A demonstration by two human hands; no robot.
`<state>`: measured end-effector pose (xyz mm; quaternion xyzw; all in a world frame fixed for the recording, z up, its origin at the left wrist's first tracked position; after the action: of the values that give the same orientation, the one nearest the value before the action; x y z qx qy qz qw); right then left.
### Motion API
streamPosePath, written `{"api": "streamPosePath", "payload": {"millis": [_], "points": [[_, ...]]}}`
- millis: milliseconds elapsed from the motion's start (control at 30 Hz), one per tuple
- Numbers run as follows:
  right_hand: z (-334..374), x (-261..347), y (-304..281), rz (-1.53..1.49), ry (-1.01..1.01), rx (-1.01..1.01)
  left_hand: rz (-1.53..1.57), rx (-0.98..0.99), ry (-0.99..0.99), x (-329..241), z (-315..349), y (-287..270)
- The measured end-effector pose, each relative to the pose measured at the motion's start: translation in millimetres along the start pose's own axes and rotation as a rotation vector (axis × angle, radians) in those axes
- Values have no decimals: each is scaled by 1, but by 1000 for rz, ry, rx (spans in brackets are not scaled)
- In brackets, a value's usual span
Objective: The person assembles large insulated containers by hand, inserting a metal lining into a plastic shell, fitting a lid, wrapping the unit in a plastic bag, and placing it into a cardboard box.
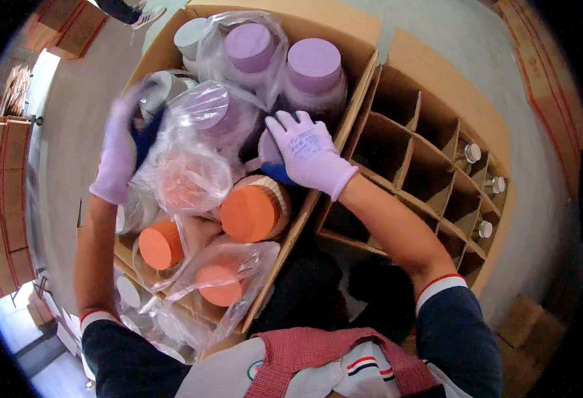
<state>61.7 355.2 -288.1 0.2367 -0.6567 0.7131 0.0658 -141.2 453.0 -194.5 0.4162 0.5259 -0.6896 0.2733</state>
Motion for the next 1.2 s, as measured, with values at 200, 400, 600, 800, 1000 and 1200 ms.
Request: {"api": "streamPosePath", "payload": {"millis": [200,400,600,800,1000,1200], "points": [[-6,-16,4,38,-16,-71,-61,281,-67,37,-21,150],[-13,-11,-8,129,-23,-228,-838,524,-68,186,-11,214],[93,-28,-103,61,-46,-523,-962,463,216,121,3,187],[271,-85,-83,89,345,-469,-930,189,562,1,6,122],[293,32,-66,-2,169,-279,-955,149,128,106,-12,148],[348,0,9,-92,389,-21,-548,-146,353,-57,-43,78]]}}
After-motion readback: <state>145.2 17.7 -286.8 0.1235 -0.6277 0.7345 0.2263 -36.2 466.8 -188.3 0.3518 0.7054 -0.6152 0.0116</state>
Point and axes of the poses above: each hand's wrist, its own z-axis away from the middle knuckle, its own y-axis out of the palm, x = y × z, the point moved 10 cm from there along -z, towards the middle knuckle, and after that the axes turned 10 degrees about -z, right-handed, at the moved point
